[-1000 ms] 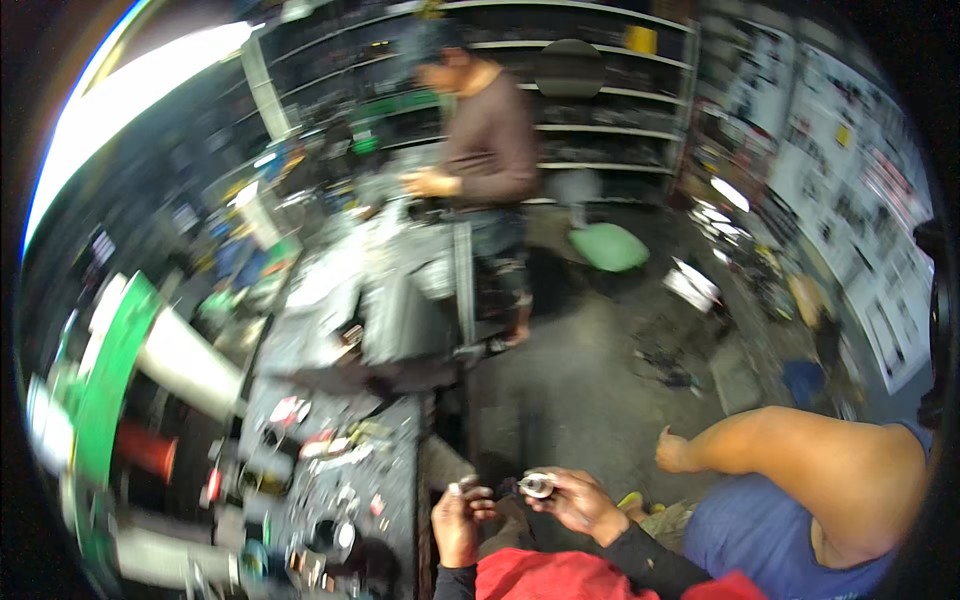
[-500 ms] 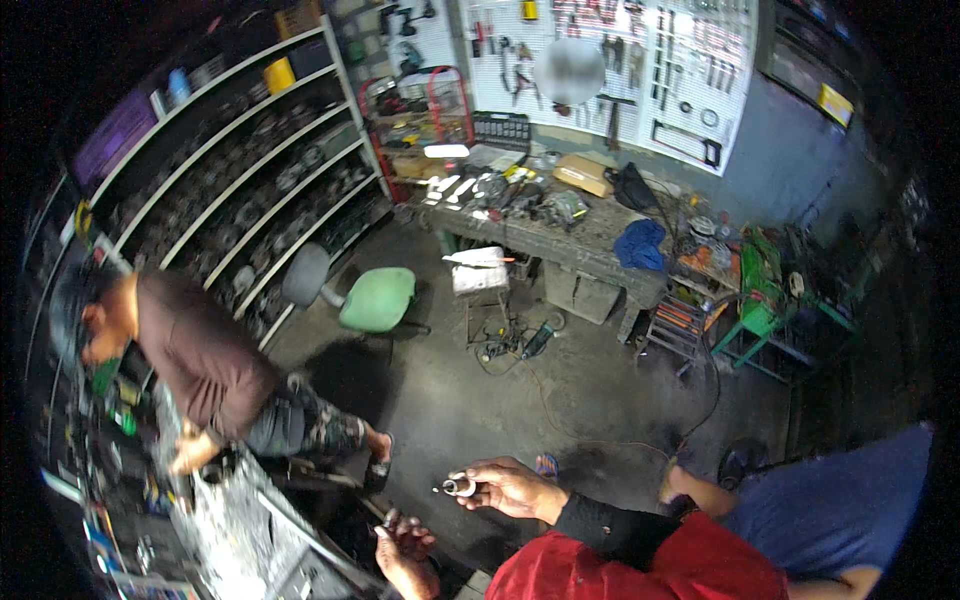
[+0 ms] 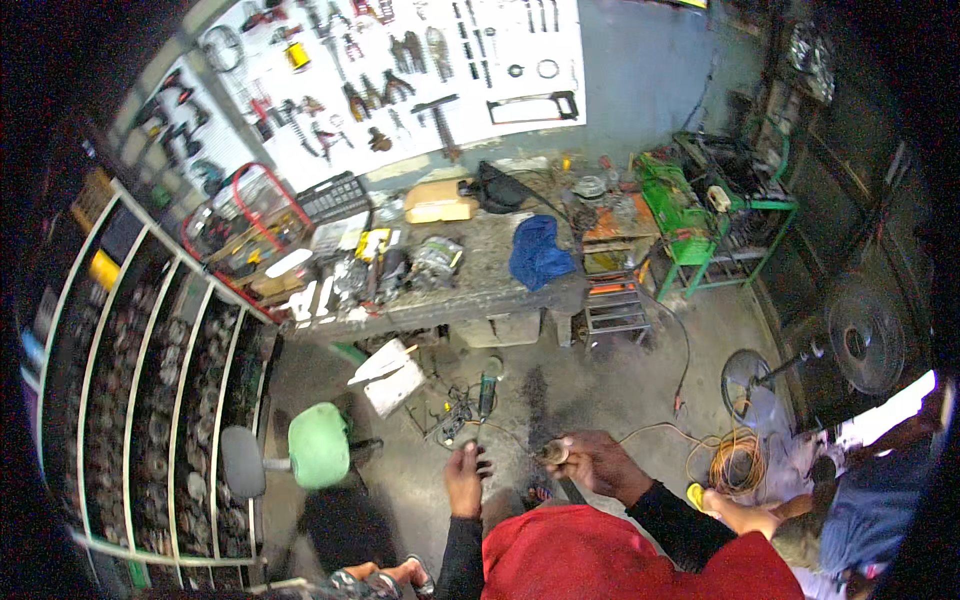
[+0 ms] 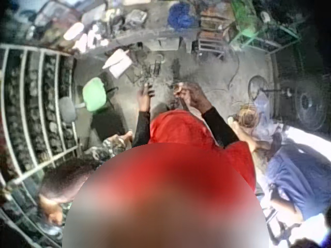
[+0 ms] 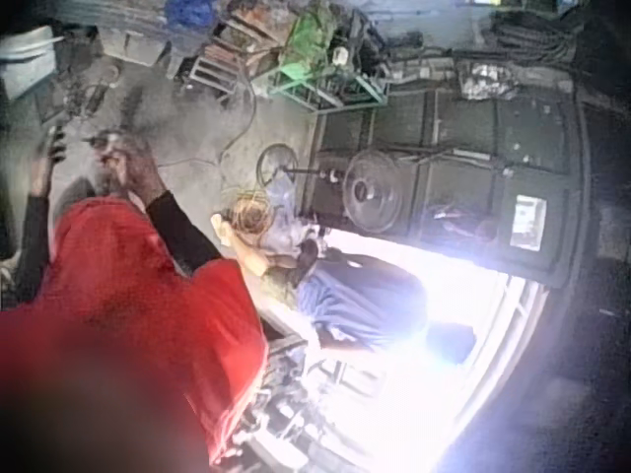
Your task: The person disassembles a mechanical component, cleans it with a blue cloth, and applies lubricant from a spray can. They then reassemble the part by inserting small metal pieces and wiping excess lubricant.
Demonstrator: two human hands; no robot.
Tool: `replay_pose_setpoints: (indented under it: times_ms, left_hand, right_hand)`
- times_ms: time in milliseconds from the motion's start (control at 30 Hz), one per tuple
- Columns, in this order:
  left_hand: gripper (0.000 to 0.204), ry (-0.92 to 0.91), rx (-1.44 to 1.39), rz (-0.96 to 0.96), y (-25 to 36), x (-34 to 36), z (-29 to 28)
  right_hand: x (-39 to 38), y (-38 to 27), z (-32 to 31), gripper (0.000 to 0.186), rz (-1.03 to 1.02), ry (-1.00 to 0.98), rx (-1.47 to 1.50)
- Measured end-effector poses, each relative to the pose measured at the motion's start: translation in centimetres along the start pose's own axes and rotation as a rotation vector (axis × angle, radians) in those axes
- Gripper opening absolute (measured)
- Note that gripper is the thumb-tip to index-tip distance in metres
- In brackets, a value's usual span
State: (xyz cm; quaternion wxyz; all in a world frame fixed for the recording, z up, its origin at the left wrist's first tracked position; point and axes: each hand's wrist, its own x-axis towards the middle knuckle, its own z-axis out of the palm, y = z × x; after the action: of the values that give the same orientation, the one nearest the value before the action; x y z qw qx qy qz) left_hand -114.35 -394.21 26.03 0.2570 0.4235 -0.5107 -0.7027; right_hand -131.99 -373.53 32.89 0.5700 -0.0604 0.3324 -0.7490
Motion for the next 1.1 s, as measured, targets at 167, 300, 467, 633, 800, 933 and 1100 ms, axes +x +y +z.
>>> replay_pose_setpoints:
  times_ms: [167,300,467,633,800,933,1100]
  left_hand:
    - [0.035,-0.434,0.141,-0.047,-1.6,15.4,13.6]
    - [0.032,-0.517,0.599,0.131,-5.3,26.5,24.3]
    - [0.044,-0.434,0.61,0.042,-10.1,45.6,34.9]
    - [0.071,-0.323,1.277,0.493,-12.2,58.5,41.8]
    - [0.056,-0.543,1.585,0.55,-14.4,67.7,43.5]
    - [0.026,-0.514,1.459,0.802,-13.8,72.0,43.0]
    - [0.007,-0.651,-0.013,-0.028,-1.6,67.7,44.2]
  right_hand:
    - [-2.9,-4.9,-2.6,0.026,-0.402,0.53,-0.315]
    - [-4.9,-4.5,-5.9,0.036,-0.631,0.582,0.213]
    - [-2.2,-4.3,-9.9,0.044,-0.715,0.837,0.392]
    - [1.6,-7.5,-12.9,0.041,-0.673,1.076,0.514]
    - [3.2,-9.1,-14.9,0.035,-0.371,1.277,-0.159]
    - [5.5,-9.0,-14.8,0.047,0.118,1.425,-0.7]
    - [8.4,-10.3,-12.7,0.043,-0.288,1.366,-0.129]
